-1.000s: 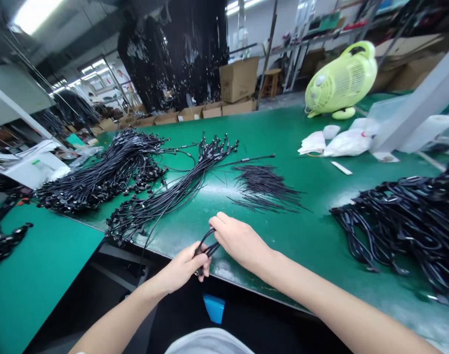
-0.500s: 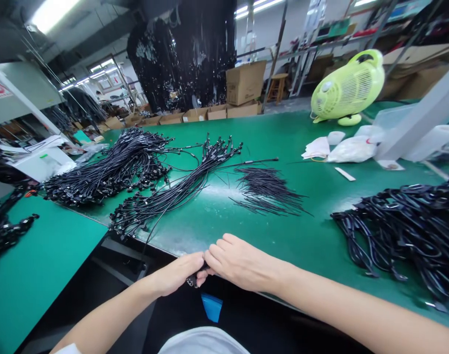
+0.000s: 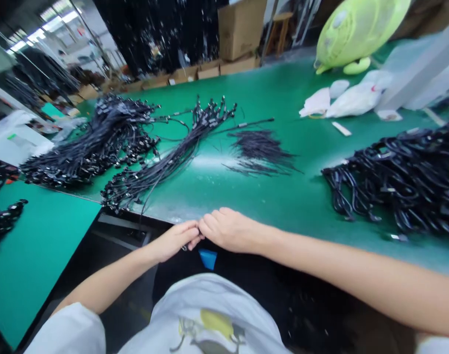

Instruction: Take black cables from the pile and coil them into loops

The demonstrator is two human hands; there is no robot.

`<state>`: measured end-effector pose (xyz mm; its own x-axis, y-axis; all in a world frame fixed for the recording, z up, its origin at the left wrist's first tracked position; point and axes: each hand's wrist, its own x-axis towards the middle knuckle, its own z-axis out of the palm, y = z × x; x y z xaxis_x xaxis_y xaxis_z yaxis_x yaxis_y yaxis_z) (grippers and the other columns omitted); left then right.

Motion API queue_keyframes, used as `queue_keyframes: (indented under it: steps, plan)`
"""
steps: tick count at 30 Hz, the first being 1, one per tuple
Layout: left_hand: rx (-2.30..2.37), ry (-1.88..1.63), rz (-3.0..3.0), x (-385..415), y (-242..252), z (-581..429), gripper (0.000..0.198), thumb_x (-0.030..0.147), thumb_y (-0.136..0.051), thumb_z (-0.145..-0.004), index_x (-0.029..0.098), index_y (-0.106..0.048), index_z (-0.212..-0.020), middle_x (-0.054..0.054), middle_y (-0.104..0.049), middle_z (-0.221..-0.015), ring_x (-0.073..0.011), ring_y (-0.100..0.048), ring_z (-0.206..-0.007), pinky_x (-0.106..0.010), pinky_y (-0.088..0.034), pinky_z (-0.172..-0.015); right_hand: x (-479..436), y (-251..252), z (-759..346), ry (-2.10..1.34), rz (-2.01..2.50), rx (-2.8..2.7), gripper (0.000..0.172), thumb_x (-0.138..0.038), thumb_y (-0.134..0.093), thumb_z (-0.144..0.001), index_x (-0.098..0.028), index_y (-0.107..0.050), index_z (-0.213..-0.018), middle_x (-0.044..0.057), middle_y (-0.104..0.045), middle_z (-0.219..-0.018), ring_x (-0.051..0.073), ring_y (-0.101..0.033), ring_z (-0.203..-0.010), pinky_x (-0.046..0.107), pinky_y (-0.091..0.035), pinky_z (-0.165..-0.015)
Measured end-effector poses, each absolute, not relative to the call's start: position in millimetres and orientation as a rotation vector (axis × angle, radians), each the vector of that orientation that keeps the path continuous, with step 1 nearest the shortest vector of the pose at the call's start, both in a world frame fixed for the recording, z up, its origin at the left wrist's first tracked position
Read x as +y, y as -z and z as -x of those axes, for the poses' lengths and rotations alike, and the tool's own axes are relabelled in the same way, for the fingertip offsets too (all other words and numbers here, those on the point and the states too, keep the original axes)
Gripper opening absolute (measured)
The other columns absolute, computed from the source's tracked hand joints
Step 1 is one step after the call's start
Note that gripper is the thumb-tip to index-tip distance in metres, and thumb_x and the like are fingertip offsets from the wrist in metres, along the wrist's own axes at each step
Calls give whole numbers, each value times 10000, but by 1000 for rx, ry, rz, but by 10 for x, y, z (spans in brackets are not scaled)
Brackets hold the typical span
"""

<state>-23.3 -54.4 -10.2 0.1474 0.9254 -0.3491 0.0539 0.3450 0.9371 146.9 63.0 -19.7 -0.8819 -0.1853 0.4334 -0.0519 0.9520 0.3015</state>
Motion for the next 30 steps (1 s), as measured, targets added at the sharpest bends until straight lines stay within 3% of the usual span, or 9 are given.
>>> queue_keyframes:
  steps: [6, 12, 16, 19, 22, 26, 30]
  plan:
    - [1291, -658, -1155, -597, 136, 306, 370, 507, -409, -939, 158, -529, -905, 46, -434, -633, -108, -417, -601, -266, -360, -628, 647, 149, -1509, 390, -207, -2729, 225, -178, -374, -997, -161, -540, -846, 36, -529, -755, 155, -422, -645, 326, -218, -590]
    - [1310, -512, -1228, -539, 74, 300, 297, 412, -378, -959, 175, -504, -831, 18, -504, -701, -113, -473, -659, -256, -392, -668, 569, 272, -1500, 372, -136, -2707, 252, -117, -389, -966, -165, -519, -755, 12, -482, -634, 131, -355, -536, 330, -154, -549]
    - [1351, -567, -1210, -426, 94, 279, 316, 432, -403, -949, 169, -529, -828, 14, -514, -690, -112, -479, -642, -250, -393, -640, 741, 169, -1490, 309, -138, -2763, 246, -139, -391, -977, -164, -544, -786, 20, -524, -677, 140, -434, -580, 309, -252, -568]
    - [1328, -868, -1057, -384, 164, 262, 343, 484, -421, -943, 166, -528, -876, 45, -437, -635, -99, -431, -567, -249, -386, -589, 940, 1, -1537, -17, 77, -2720, 242, -320, -465, -985, -129, -574, -1086, 102, -614, -969, 208, -570, -876, 343, -416, -768]
    - [1329, -1046, -967, -374, 184, 244, 333, 491, -450, -938, 170, -523, -891, 44, -436, -652, -103, -449, -577, -254, -410, -595, 1034, -90, -1609, -536, 438, -2493, 575, -486, -589, -900, -147, -436, -1338, 167, -532, -1258, 271, -545, -1120, 406, -466, -905]
    - [1497, -1022, -1149, -373, 144, 201, 323, 467, -408, -963, 176, -542, -921, 33, -478, -661, -115, -479, -601, -265, -407, -651, 922, -11, -1572, -1248, 676, -2156, 496, -405, -623, -874, -203, -413, -1275, 64, -610, -1042, 153, -630, -773, 318, -535, -733]
    - [1598, -988, -1267, -363, 138, 140, 322, 461, -373, -979, 186, -538, -950, 30, -494, -676, -120, -491, -617, -267, -399, -674, 772, 88, -1392, -1365, 753, -1989, 437, -248, -546, -867, -188, -386, -1269, 16, -596, -905, 122, -605, -710, 275, -517, -699]
